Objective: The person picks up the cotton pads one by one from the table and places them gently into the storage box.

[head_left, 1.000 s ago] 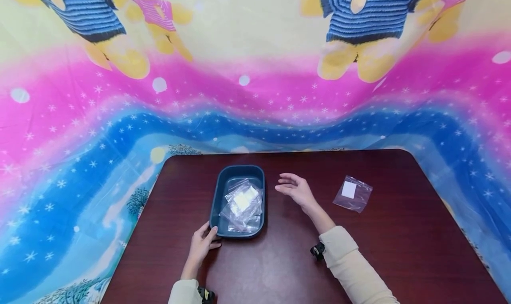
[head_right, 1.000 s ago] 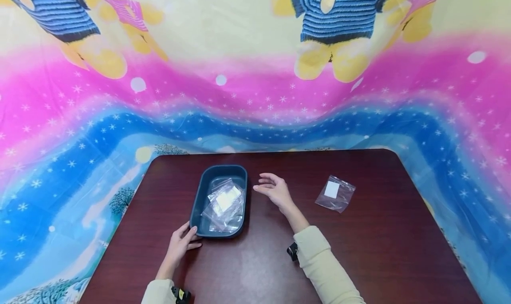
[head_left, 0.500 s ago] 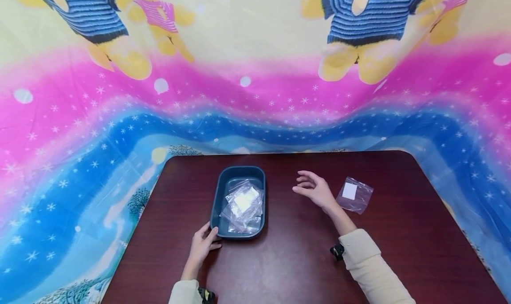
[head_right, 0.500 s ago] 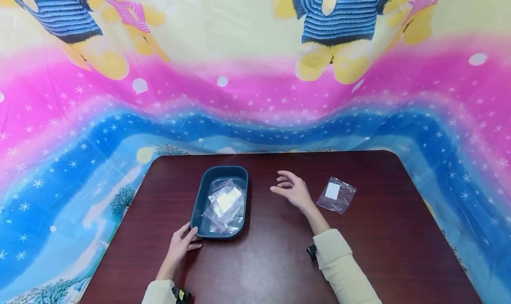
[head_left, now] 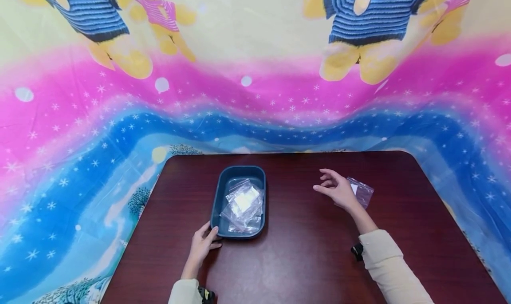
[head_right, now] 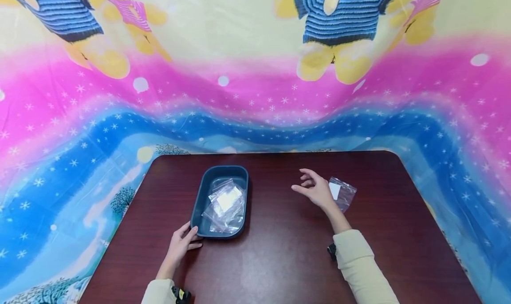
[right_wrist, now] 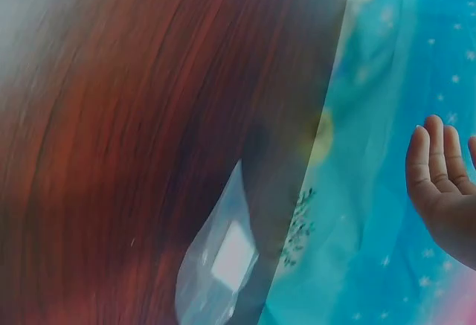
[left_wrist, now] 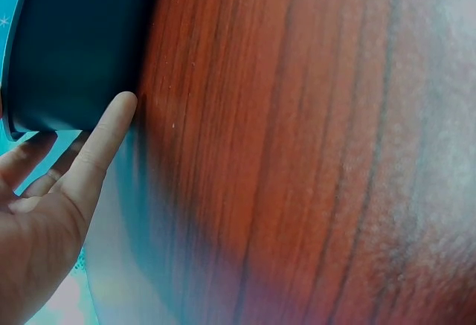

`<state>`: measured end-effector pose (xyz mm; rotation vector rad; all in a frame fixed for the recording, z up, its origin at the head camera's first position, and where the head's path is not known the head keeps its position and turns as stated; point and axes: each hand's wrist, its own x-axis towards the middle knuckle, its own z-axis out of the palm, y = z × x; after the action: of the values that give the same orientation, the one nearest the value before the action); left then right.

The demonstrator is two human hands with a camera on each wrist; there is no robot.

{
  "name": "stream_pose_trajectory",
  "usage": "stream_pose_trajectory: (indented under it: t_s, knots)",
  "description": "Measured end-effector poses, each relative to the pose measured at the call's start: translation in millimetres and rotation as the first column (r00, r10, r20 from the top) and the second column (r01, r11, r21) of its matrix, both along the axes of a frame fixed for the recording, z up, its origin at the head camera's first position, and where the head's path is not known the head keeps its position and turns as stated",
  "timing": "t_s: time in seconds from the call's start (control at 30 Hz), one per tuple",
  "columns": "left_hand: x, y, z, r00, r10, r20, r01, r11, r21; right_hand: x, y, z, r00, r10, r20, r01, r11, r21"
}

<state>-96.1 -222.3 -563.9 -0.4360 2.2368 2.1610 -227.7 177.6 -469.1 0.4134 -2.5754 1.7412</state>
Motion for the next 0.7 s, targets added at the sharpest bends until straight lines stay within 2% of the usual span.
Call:
stream_pose_trajectory:
  t_s: [0.2, 0.3, 0.53, 0.7]
  knots:
    - [1.2, 0.2, 0.9, 1.0, -0.014, -0.007, 0.014, 1.0, -0.018, -14.2, 27.0, -26.5, 0.999, -0.04, -0.009, 0.04, 0.996, 0.075]
    - [1.1, 0.2, 1.9, 1.0, -0.012, -0.008, 0.012, 1.0, -0.022, -17.7, 38.4, -34.1, 0.997, -0.07, -0.016, 0.071, 0.991, 0.117]
    - [1.4, -0.6, 1.0, 1.0, -0.009, -0.007, 0.009, 1.0, -0.025, -19.8, 62.7, -39.6, 0.988, -0.152, -0.022, 0.153, 0.955, 0.253]
    - [0.8, -0.9, -0.6, 1.0, 0.003, 0.0, -0.003, 1.0, -0.02, -22.3, 80.1, -44.3, 0.973, -0.232, -0.012, 0.225, 0.928, 0.298]
